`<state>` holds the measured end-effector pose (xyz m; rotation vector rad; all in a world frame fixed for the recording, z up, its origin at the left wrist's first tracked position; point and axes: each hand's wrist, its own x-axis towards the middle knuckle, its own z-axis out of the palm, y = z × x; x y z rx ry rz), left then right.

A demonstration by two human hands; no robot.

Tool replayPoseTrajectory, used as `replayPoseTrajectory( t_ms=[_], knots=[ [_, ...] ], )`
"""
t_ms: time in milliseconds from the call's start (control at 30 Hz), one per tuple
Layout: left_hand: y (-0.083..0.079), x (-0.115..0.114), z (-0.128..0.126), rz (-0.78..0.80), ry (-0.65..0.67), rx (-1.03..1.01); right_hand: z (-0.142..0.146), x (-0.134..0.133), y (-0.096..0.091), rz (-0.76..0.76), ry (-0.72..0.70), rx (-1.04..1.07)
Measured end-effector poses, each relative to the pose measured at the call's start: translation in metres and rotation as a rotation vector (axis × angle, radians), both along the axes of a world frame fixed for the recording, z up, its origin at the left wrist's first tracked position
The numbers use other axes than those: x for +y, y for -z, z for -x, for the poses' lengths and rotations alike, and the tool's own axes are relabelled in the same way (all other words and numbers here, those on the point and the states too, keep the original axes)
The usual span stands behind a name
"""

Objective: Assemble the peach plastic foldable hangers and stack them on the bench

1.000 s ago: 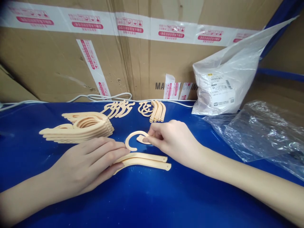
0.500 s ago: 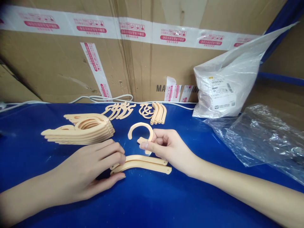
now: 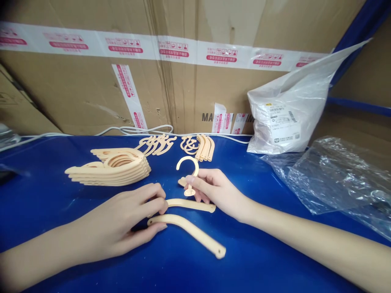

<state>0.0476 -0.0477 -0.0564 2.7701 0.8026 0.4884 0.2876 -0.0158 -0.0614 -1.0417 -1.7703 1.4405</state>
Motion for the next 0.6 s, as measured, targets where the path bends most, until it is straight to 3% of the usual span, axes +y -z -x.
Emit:
replayPoseTrajectory(
  t_ms=[267,400,500,600],
  knots=[
    [-0.001,-0.008,-0.006,-0.091,-0.006,0.014,0.002,-0.003,-0.004,-0.049,0.003,-0.026],
    [-0.001,-0.009,-0.006,-0.063,-0.024,-0.049,0.003,-0.003,-0.005,-0.024,0.013,0.009],
    [-0.005,-0.011,-0.004,0.090,-0.054,-0.154,0.003,-0.002,-0.004,-0.004,0.006,0.045],
    [-0.009,-0.012,-0.003,0.374,-0.127,-0.316,0.001,0.000,-0.001,0.014,-0.026,0.096]
  ],
)
